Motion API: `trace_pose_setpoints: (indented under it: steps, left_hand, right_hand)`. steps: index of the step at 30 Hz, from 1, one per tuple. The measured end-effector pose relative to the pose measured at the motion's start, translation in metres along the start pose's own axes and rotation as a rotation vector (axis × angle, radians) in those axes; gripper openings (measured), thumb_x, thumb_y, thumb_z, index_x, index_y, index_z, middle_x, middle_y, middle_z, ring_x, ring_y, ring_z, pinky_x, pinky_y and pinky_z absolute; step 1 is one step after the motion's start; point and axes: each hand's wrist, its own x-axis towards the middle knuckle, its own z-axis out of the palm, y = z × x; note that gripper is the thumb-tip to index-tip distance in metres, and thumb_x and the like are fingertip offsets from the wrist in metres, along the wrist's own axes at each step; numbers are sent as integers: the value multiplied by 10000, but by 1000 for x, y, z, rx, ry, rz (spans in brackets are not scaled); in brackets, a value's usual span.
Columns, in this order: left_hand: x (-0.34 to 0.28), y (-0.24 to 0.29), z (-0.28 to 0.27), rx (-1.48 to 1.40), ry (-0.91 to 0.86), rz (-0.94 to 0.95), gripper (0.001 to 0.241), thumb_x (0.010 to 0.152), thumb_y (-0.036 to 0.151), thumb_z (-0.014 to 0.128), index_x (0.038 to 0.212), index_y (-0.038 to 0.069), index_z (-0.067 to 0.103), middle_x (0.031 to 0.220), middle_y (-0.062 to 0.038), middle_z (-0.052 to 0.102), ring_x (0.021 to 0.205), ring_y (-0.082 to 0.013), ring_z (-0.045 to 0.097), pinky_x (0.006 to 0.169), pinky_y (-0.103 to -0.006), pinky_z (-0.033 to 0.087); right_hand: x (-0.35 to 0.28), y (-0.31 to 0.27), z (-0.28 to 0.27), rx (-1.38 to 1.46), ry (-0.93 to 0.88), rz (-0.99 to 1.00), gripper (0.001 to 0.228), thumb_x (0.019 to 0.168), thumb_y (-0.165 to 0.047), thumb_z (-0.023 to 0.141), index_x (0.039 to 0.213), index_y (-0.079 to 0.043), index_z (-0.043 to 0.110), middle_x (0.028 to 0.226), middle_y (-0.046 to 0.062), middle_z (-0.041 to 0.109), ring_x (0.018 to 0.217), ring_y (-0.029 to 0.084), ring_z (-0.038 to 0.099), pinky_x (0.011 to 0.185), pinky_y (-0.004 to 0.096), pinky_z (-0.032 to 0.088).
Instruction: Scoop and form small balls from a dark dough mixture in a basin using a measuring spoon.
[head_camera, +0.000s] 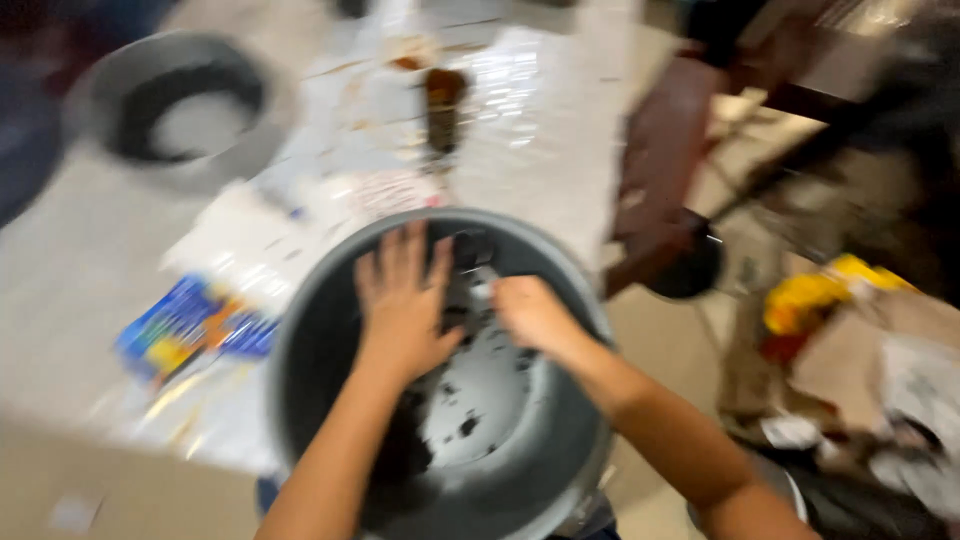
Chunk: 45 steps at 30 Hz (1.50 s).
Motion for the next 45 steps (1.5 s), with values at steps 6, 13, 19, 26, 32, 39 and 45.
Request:
trace_pose_setpoints:
  steps: [6, 13, 19, 26, 32, 39, 45]
  left_hand:
    - [12, -7, 12, 125, -140, -41, 1276, 532, 477, 866, 1611, 221, 237, 1685, -209, 66, 1519, -464, 126, 1107, -733, 182]
    - [-1, -13, 49, 305, -159, -31, 1196, 610, 499, 807, 1615, 140, 267, 1725, -194, 99, 1551, -441, 197, 1164, -722, 209]
    - [2, -9, 35, 408, -363, -97, 1000, 705, 591, 752, 1560, 226, 383, 1713, -167, 167, 1465, -410, 276, 1079, -687, 240]
    - [11, -88, 38, -552, 192, -369, 629, 1185, 520, 286, 1360, 4, 600, 1297, -248, 643, 1197, -418, 609, 1058, -530, 459]
    - [19, -86, 72, -1577, 44, -543, 712, 1136, 554, 117, 1076, 23, 586, 1093, -150, 735, 919, -334, 661, 879, -429, 497]
    - [10, -22, 26, -279, 278, -74, 326, 999, 294, 513, 1078, 79, 744, 1096, -92, 717, 990, -343, 656, 882, -436, 503]
    - [15, -3, 3, -120, 329, 302, 314, 754, 324, 669, 942, 89, 760, 1018, -38, 728, 938, -293, 664, 777, -431, 470]
  right_hand:
    - [-15, -34, 11, -244, 65, -42, 429, 1024, -346, 519, 760, -28, 634, 588, 56, 556, 491, 177, 531, 457, 376, 459]
    - [-16, -48, 16, -72, 77, 27, 376, 992, -349, 521, 826, -36, 647, 600, 24, 563, 464, 140, 541, 421, 326, 464]
    - [-25, -63, 16, -103, 45, 64, 376, 993, -373, 512, 861, -58, 670, 649, 31, 577, 490, 144, 533, 435, 340, 463]
    - [-9, -28, 30, -450, -261, -231, 441, 1050, -359, 456, 884, -32, 702, 675, 114, 641, 589, 209, 603, 602, 396, 519]
    - [-29, -39, 45, -380, -550, -431, 416, 1059, -333, 458, 895, -8, 659, 716, 138, 650, 671, 236, 625, 694, 396, 534]
    - [-29, -32, 46, -537, -463, -485, 374, 1064, -282, 461, 897, 8, 626, 782, 207, 643, 701, 324, 635, 715, 428, 525]
    - [-33, -35, 36, -489, -472, -609, 279, 1016, -225, 480, 954, 1, 631, 820, 210, 668, 744, 341, 667, 720, 446, 541]
